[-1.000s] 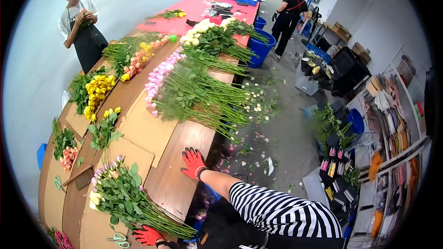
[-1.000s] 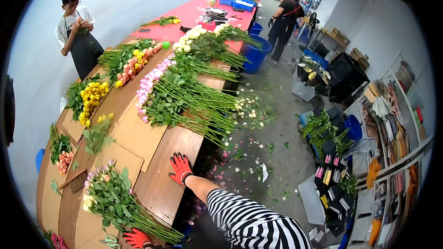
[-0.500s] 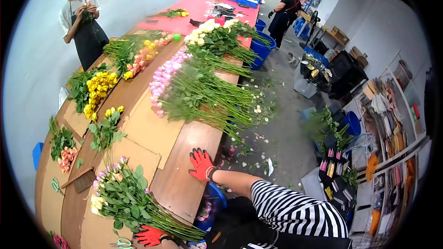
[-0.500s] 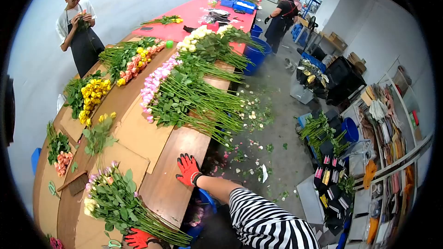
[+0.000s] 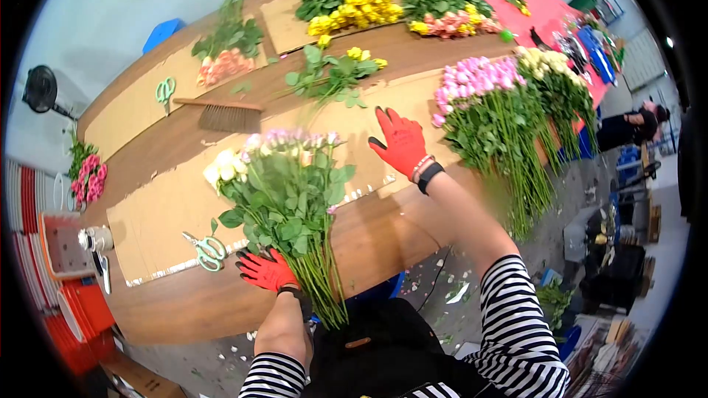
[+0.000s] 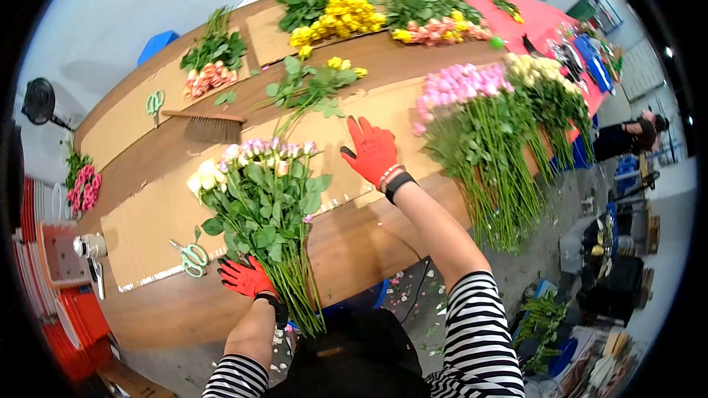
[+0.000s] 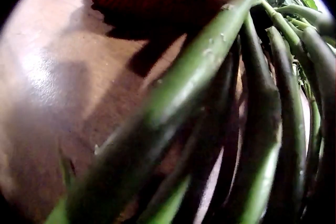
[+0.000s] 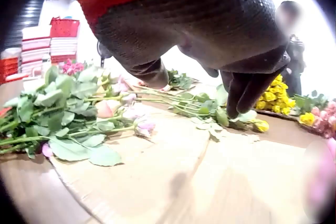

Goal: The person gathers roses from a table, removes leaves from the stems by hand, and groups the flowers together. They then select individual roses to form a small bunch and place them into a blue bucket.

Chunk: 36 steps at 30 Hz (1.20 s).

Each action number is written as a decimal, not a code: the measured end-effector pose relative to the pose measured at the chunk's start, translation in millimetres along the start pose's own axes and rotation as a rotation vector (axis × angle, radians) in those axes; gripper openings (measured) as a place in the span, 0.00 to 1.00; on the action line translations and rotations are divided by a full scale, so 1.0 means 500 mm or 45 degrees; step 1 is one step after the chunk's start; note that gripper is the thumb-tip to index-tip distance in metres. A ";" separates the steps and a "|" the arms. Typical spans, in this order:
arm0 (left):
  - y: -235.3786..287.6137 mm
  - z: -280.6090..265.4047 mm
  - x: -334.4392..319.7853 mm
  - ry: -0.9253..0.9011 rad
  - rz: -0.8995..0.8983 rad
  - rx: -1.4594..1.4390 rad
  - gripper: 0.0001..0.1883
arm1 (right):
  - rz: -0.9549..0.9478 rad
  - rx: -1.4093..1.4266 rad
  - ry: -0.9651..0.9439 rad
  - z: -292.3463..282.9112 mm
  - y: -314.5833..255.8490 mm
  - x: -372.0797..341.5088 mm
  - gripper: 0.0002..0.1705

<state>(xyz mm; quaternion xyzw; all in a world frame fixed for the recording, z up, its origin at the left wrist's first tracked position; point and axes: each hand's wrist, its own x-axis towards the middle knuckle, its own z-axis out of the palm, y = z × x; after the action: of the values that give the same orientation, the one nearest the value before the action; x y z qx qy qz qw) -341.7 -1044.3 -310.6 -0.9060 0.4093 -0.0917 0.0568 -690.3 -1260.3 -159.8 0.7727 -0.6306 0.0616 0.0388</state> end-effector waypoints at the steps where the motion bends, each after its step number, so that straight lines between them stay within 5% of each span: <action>1: -0.001 -0.005 0.003 -0.004 0.006 -0.021 0.38 | -0.058 -0.039 -0.039 0.017 -0.028 0.037 0.44; 6: -0.003 -0.004 0.006 -0.038 0.009 -0.122 0.39 | -0.303 -0.297 -0.271 0.095 -0.179 0.205 0.50; 8: 0.001 -0.016 0.010 -0.069 -0.006 -0.139 0.40 | -0.400 -0.591 -0.234 0.137 -0.229 0.265 0.44; 10: -0.001 -0.014 0.014 -0.072 0.001 -0.127 0.41 | -0.482 -0.561 -0.368 0.168 -0.261 0.317 0.43; 11: 0.001 -0.016 0.015 -0.075 0.003 -0.124 0.42 | -0.527 -0.606 -0.228 0.199 -0.270 0.341 0.45; 15: 0.004 -0.036 0.020 -0.192 -0.025 -0.121 0.43 | -0.411 -0.392 -0.294 0.233 -0.289 0.419 0.52; 18: 0.003 -0.027 0.019 -0.169 -0.023 -0.122 0.43 | -0.376 -0.259 -0.603 0.212 -0.294 0.449 0.49; 19: 0.003 -0.029 0.022 -0.097 0.010 -0.142 0.43 | -0.365 -0.308 -0.445 0.215 -0.293 0.441 0.41; 22: 0.005 -0.041 0.022 -0.173 -0.018 -0.125 0.43 | -0.359 -0.332 -0.634 0.205 -0.268 0.437 0.28; 23: 0.004 -0.035 0.021 -0.172 -0.014 -0.173 0.44 | -0.404 -0.370 -0.430 0.228 -0.245 0.424 0.15; 26: 0.002 -0.037 0.021 -0.141 0.018 -0.181 0.42 | -0.530 -0.420 -0.123 0.177 -0.174 0.392 0.12; 27: 0.002 -0.036 0.019 -0.158 -0.007 -0.166 0.41 | -0.550 -0.455 0.147 0.173 -0.146 0.375 0.10; 33: 0.000 -0.024 0.016 -0.065 -0.006 -0.153 0.40 | -0.191 -0.115 0.145 0.004 -0.024 0.177 0.05; 34: -0.001 -0.014 0.011 -0.078 -0.021 -0.127 0.41 | -0.102 0.225 0.157 -0.049 -0.024 0.112 0.06; 36: -0.001 -0.008 0.011 -0.041 -0.027 -0.110 0.40 | 0.018 0.387 0.317 -0.091 -0.024 -0.035 0.13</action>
<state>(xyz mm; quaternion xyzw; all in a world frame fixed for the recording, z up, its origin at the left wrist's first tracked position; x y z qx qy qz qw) -338.5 -1048.0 -306.0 -0.9133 0.4022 -0.0599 0.0231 -684.2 -1234.7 -116.9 0.7515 -0.6099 0.2514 -0.0012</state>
